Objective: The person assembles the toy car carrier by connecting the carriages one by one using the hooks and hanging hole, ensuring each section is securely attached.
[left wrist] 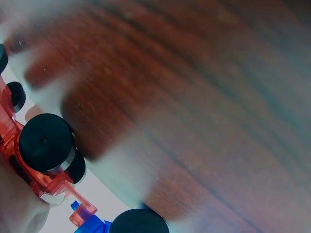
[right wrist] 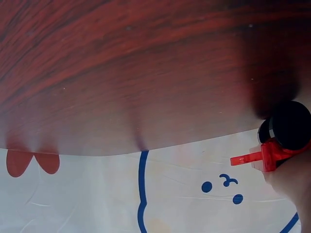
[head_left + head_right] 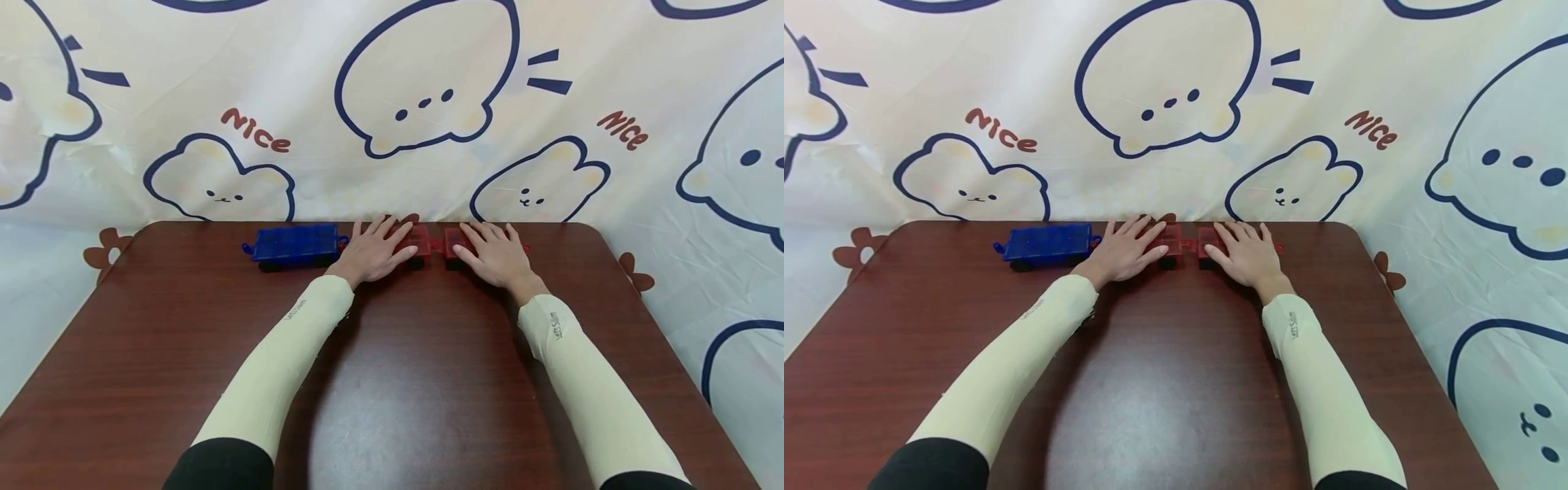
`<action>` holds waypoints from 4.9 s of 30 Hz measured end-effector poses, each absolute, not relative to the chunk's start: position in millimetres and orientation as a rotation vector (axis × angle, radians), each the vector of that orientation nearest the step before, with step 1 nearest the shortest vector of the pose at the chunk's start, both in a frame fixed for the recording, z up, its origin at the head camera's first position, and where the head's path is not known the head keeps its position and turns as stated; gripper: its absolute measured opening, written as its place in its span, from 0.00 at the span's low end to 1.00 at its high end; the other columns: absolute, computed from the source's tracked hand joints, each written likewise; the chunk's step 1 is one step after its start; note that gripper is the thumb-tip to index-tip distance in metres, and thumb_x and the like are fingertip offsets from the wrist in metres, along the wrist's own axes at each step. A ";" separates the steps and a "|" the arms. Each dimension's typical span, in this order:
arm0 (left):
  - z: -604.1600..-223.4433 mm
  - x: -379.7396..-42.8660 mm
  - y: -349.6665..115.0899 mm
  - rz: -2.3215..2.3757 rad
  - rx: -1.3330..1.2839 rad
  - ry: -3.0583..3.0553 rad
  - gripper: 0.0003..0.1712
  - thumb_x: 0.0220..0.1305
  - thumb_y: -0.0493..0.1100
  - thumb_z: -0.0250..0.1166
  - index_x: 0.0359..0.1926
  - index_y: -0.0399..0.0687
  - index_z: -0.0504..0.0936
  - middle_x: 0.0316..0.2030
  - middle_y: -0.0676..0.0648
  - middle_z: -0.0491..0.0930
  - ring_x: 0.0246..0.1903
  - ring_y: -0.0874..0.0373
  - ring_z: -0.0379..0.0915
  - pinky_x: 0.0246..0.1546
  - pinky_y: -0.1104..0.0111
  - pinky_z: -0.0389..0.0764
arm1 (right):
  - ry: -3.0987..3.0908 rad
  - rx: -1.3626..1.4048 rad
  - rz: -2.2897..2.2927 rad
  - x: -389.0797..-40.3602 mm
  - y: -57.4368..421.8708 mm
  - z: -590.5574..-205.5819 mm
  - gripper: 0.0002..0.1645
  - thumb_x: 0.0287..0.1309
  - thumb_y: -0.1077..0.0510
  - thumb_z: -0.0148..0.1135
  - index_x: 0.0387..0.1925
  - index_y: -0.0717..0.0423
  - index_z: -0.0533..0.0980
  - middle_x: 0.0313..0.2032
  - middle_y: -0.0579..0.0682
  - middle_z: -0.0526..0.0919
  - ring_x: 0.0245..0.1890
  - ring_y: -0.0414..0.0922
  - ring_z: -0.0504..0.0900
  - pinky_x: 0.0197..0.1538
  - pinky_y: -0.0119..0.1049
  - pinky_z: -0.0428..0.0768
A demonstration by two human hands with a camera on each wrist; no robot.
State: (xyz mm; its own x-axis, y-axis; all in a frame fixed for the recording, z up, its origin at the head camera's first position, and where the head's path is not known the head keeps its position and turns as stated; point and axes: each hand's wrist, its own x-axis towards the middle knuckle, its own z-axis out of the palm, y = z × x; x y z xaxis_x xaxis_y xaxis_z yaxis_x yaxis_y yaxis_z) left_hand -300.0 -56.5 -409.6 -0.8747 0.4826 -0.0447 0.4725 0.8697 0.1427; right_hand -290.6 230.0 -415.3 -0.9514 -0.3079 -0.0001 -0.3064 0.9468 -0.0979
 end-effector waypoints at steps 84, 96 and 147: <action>-391.3 -284.0 -106.3 0.293 0.517 3.030 0.48 0.71 0.78 0.33 0.82 0.60 0.49 0.80 0.43 0.43 0.79 0.42 0.28 0.73 0.41 0.28 | 3.162 -0.711 -0.333 -283.9 182.6 -397.0 0.43 0.72 0.29 0.39 0.78 0.47 0.60 0.77 0.53 0.58 0.78 0.55 0.50 0.75 0.63 0.41; -388.0 -274.5 -130.3 0.345 0.439 3.067 0.49 0.70 0.78 0.34 0.81 0.57 0.52 0.80 0.40 0.44 0.79 0.40 0.29 0.72 0.40 0.27 | 3.179 -0.723 -0.318 -287.0 161.5 -395.3 0.42 0.73 0.30 0.40 0.78 0.47 0.60 0.77 0.55 0.58 0.77 0.54 0.51 0.74 0.65 0.45; -400.2 -255.0 -222.2 0.342 0.265 3.052 0.50 0.73 0.76 0.34 0.81 0.47 0.51 0.78 0.32 0.45 0.77 0.32 0.31 0.70 0.34 0.29 | 3.111 -0.761 -0.270 -289.8 101.6 -401.0 0.42 0.73 0.29 0.39 0.79 0.44 0.59 0.77 0.52 0.58 0.78 0.53 0.49 0.75 0.63 0.41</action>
State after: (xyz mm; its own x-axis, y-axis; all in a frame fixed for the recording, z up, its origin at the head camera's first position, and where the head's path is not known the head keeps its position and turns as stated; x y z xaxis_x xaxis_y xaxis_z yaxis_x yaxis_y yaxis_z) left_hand -255.0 -222.2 -400.2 -0.9834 0.1770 -0.0398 0.1638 0.9606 0.2244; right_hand -289.8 101.6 -401.0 -0.8855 -0.4515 0.1099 -0.4637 0.8740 -0.1455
